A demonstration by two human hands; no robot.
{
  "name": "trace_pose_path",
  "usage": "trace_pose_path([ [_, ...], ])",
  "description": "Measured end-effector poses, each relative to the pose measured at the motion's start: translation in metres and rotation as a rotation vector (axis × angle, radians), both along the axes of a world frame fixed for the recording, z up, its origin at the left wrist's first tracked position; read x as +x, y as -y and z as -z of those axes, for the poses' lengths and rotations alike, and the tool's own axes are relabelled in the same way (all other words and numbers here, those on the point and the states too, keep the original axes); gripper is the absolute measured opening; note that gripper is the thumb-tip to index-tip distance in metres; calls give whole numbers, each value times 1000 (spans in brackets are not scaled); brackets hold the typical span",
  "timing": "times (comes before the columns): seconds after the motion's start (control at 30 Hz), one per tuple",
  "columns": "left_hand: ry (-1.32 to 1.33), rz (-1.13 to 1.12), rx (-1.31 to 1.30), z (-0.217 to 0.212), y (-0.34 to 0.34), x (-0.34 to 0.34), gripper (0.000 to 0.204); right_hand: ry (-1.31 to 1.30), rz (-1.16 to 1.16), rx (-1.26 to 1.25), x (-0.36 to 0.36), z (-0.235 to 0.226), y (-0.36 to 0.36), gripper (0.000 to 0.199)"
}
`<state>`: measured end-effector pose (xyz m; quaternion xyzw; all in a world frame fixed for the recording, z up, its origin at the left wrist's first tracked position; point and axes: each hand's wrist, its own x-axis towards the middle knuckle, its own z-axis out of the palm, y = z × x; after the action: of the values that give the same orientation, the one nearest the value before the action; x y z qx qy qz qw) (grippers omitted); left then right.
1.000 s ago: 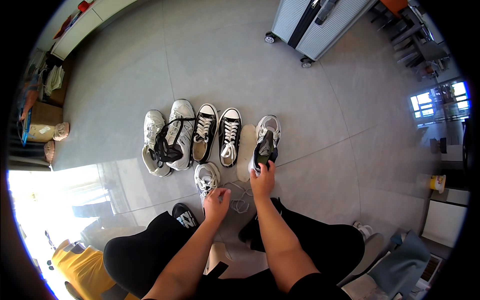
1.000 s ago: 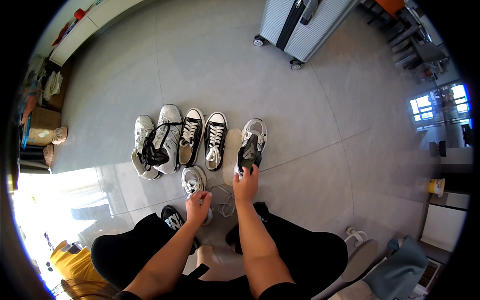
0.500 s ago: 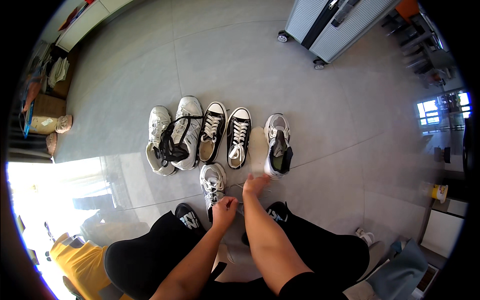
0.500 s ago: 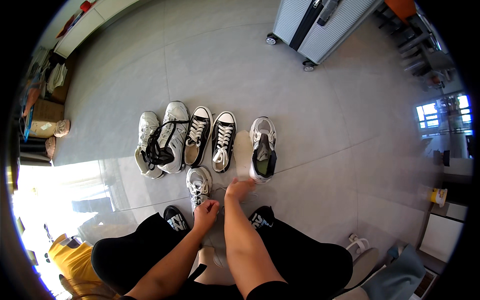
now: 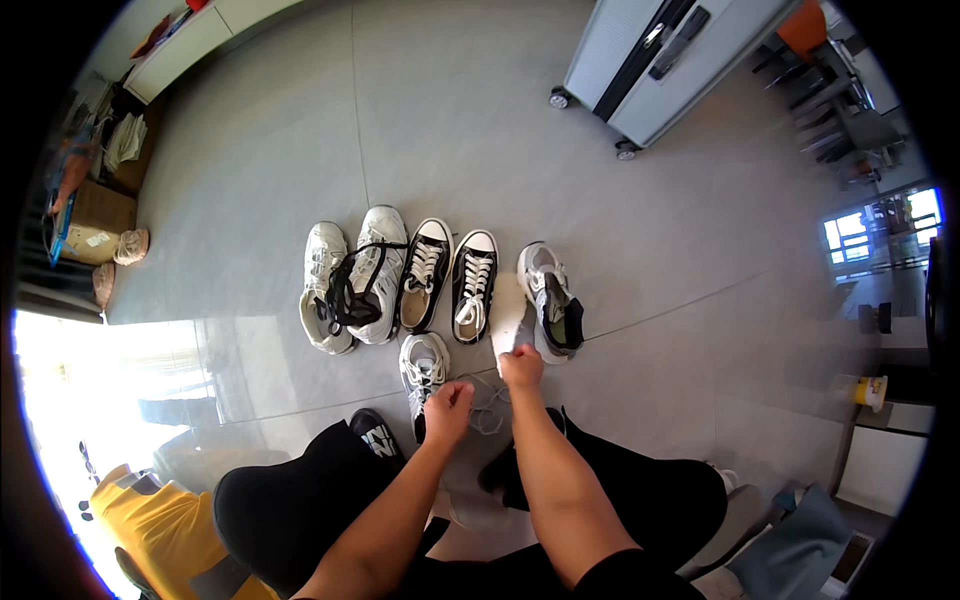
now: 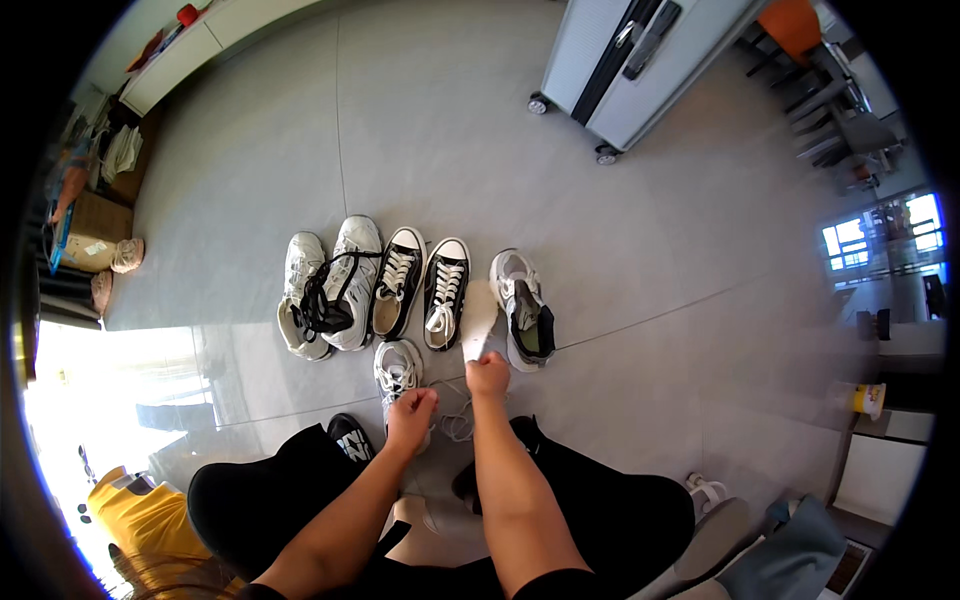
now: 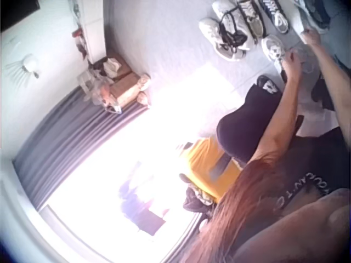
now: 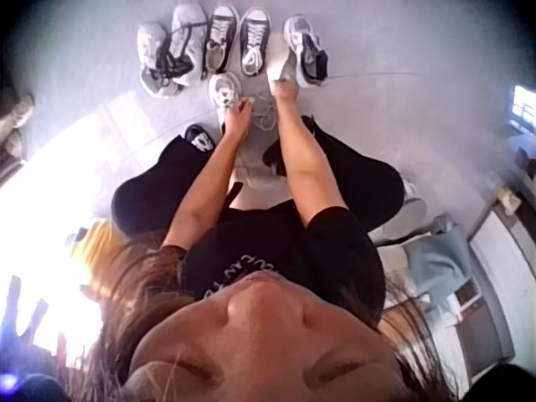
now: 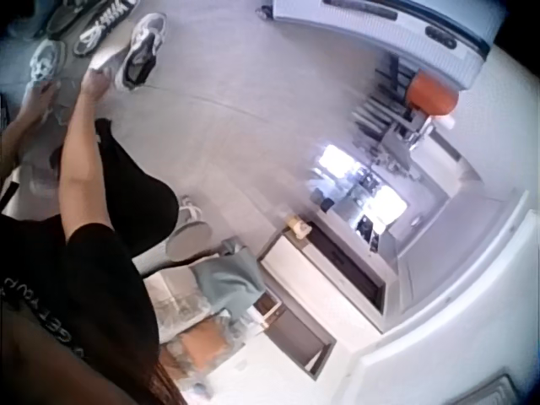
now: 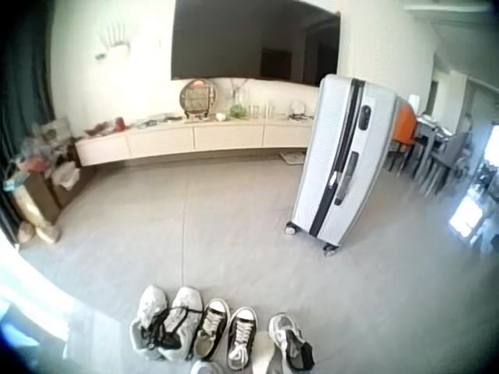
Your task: The person cleans a shoe by hand, first unlacing it, then removing and wiping an insole with a cloth, and finally placing the insole back inside and re-lacing the shoe.
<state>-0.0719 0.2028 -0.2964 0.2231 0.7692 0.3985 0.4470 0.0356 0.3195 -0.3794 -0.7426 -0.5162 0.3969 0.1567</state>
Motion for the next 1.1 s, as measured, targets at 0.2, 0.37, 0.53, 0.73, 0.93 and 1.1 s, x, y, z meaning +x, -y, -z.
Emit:
trace_pose_path([
  [0.2,610,-320,77,-55,-35,-12,42,60,-457,428,-23,-176,54,16],
  [0.37,709,-182,206,-128,-16,-13,29,-198,-751,632,12,-264,132,17],
  [0.53,595,310,205,-216,42,13,26,-738,63,389,65,-284,128,34],
  [0.73,163,430,46,-222,98,55,41,-462,-120,460,79,-327,119,42],
  [0.93,-77,392,205,-208,136,86,39,77,-305,907,79,-284,134,50],
  [1.1,-257,451,312,-235,148,95,37,-40,-299,943,67,-278,137,50],
])
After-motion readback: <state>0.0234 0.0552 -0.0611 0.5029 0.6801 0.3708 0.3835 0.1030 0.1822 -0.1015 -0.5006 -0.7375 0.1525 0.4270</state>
